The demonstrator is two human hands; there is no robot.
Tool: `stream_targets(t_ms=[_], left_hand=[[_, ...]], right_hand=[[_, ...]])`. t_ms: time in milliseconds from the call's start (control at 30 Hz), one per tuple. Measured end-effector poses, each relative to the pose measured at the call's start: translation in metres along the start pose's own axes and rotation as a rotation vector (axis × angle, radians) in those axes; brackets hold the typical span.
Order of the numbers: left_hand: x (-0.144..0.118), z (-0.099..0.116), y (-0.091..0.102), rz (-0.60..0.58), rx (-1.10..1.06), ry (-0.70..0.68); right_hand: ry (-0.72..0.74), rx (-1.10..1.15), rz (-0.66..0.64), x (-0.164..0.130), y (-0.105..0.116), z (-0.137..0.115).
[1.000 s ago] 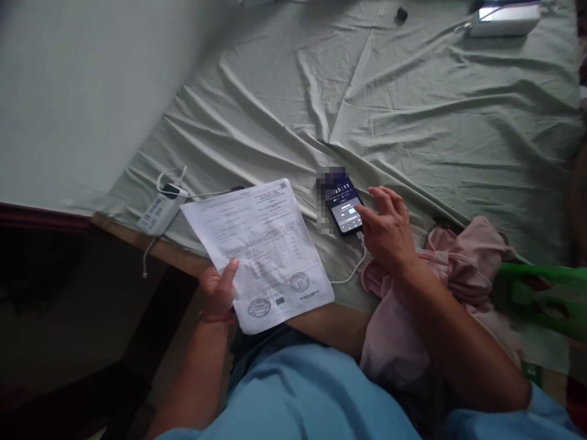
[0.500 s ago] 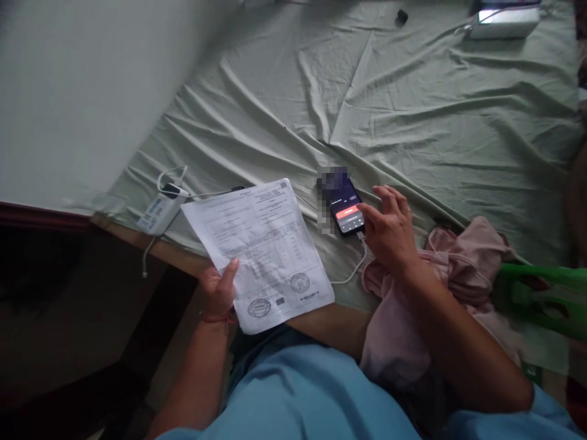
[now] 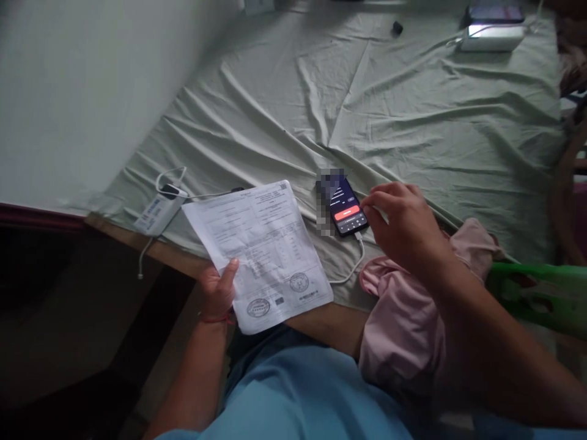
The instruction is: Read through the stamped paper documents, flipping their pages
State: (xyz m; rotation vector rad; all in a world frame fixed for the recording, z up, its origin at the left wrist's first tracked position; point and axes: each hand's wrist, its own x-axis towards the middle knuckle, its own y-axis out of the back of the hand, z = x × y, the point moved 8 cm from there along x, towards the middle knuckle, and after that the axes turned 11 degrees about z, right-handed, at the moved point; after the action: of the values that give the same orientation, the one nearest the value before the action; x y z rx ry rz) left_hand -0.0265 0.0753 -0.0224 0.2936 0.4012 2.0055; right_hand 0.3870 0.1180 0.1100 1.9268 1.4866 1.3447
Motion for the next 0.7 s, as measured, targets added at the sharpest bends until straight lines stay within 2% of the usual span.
stream_targets(t_ms=[200,333,500,700], left_hand=[[0.000,0.000,0.002,0.019,0.032,0.009],[-0.002,0.003,-0.002,0.001,-0.015,0.008],[-0.003,0.006,-0.002,0.037,-0.029,0.023],[-0.003,0.000,0.001,0.034,-0.033,0.065]], right_hand=[[-0.020,-0.095,0.052,0.032,-0.054,0.027],[-0.025,-0.090,0.090,0.040,-0.078,0.037],[0.001,-0.067,0.054,0.038,-0.088,0.037],[0.029,-0.084,0.086,0.034,-0.089,0.038]])
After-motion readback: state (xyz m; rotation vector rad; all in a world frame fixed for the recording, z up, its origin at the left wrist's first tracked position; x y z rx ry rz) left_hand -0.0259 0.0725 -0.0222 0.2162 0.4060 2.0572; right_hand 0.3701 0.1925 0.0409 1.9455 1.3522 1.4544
